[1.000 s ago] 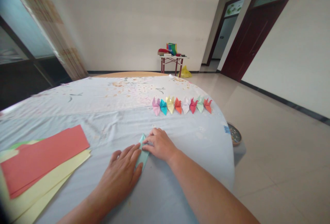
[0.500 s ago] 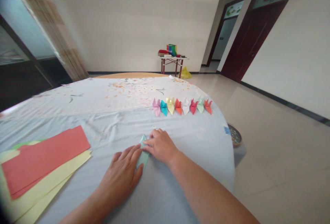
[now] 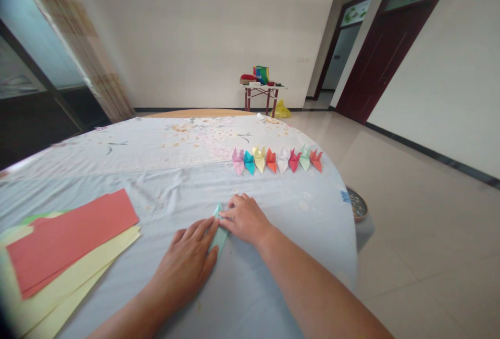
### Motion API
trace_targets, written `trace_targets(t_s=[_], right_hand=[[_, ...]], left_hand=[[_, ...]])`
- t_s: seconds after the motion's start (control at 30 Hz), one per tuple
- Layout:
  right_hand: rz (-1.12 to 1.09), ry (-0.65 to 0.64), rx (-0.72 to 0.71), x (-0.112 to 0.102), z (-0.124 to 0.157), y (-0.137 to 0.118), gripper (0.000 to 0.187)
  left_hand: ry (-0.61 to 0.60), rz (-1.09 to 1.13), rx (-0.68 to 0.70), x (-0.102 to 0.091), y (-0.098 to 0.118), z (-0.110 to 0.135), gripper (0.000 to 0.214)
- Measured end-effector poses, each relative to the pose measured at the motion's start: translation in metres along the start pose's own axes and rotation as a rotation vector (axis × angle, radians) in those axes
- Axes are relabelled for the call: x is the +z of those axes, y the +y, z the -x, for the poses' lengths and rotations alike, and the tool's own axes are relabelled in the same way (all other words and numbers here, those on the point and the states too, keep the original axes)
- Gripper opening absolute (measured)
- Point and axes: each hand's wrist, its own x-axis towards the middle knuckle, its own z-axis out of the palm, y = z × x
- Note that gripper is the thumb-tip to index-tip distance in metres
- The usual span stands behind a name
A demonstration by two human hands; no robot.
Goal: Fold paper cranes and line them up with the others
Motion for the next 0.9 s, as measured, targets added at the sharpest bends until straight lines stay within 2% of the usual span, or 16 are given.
trace_targets(t_s=[0.2, 0.4, 0.67, 0.9], right_hand=[[0.005, 0.007, -0.015, 0.001, 0.0, 0.001, 0.025], [0.029, 0.077, -0.045, -0.002, 0.004, -0.008, 0.03], [0.122, -0.038, -0.003, 0.0, 0.003, -0.012, 0.033], [0.124, -0.009, 0.007, 0.005, 0.003, -0.007, 0.033]], left_hand=[[0.025, 0.004, -0.008, 0.002, 0.0, 0.0, 0.044], [0.052, 0.0, -0.004, 0.006, 0.001, 0.0, 0.043], [0.054, -0.008, -0.011, 0.004, 0.002, 0.001, 0.045], [0.051, -0.011, -0.011, 0.005, 0.002, 0.001, 0.045]])
